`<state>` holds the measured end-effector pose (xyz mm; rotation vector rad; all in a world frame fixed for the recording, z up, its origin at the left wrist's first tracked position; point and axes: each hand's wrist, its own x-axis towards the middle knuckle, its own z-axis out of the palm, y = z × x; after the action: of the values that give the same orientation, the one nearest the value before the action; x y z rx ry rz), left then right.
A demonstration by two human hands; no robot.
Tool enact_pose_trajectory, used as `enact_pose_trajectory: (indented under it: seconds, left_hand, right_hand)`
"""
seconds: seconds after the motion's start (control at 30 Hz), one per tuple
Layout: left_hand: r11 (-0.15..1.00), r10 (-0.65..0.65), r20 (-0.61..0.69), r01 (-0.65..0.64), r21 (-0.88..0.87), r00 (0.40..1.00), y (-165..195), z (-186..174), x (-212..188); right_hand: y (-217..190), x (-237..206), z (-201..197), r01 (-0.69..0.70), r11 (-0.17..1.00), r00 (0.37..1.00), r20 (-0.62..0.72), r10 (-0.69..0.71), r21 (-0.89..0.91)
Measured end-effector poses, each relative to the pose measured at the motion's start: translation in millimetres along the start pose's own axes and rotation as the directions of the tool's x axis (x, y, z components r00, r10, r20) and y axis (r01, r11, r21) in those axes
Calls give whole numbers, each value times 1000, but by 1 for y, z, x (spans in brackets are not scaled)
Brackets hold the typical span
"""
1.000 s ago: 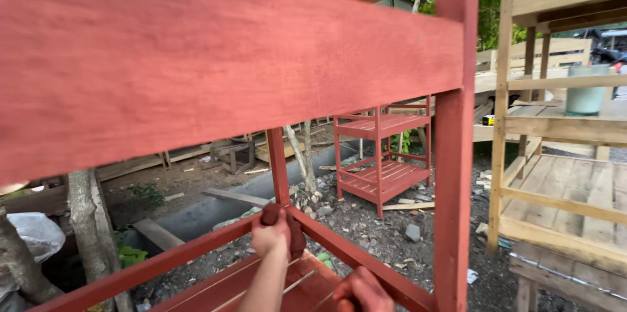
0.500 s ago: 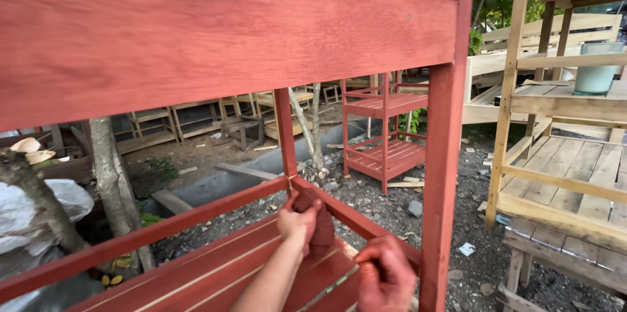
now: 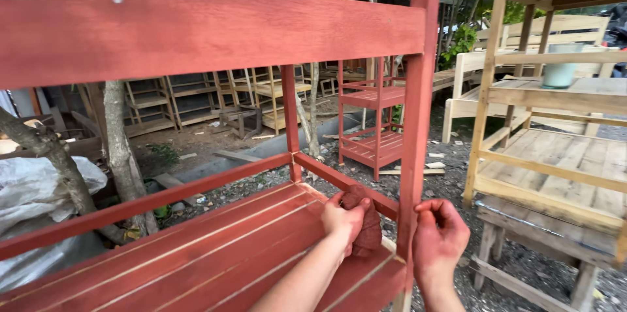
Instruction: The person wipes the surfaces of a red wooden shelving unit with a cloth. They clean the vertical posts, horizontal rails, and slatted shelves, moving around the unit to reach different sides.
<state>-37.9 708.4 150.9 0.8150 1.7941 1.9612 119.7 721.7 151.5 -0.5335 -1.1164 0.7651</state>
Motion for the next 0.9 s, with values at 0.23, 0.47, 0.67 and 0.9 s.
enact_pose_trajectory:
  seconds: [0.23, 0.47, 0.67, 0.9]
  left_hand:
    - [982, 61, 272, -106, 154, 960, 8, 0, -43]
    - [1000, -19, 361, 16, 10, 932, 12, 2, -90]
    - [979, 79, 168, -45, -200, 983, 24, 5, -154]
    - [866, -6, 126, 68, -495, 992, 48, -56, -157]
  right_hand:
    - [-9, 3, -28, -91, 996, 996, 3, 91, -17]
    - [-3, 3, -71, -171, 978, 983, 45, 177, -117]
    - [-23, -19, -77, -294, 952, 888, 344, 305, -85]
    - [-80, -58, -32, -278, 945, 744, 583, 326, -174]
